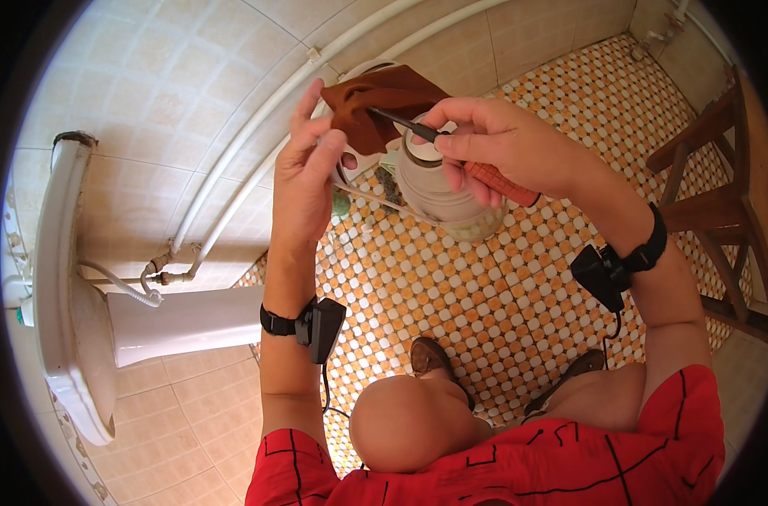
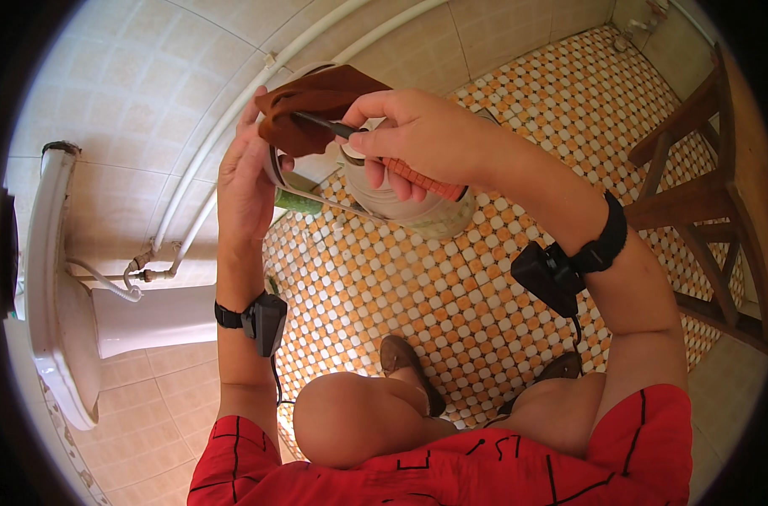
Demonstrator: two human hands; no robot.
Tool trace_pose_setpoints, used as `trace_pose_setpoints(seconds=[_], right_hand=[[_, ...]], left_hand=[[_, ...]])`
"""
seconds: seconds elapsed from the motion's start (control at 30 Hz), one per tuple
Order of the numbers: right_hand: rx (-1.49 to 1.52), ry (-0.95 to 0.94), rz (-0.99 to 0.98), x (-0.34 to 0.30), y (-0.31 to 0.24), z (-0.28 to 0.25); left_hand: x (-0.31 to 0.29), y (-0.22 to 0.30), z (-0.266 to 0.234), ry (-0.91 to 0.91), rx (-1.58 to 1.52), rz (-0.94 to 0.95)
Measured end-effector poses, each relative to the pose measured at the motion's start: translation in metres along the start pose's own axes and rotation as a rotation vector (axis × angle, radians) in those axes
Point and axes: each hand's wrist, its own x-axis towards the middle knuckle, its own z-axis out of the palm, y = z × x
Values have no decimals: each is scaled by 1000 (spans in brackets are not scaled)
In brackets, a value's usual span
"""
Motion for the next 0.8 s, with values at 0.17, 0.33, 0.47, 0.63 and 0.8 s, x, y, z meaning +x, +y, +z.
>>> trace_pose_setpoints(seconds=[0.17,0.33,0.47,0.63,0.8], right_hand=[[35,61,-115,3,10,-10],[-516,151,-179,-4,2,-14],[-677,244,-345,-6,-1,-15],[-859,338,-485,-5,-6,-12],[-962,412,-476,-9,-11,-8]], left_hand=[[0,8,5,247,-361,-177],[-14,8,10,236,-297,-286],[-22,6,15,253,-203,-305],[-21,-3,11,201,31,-269],[-19,-11,7,155,184,-241]])
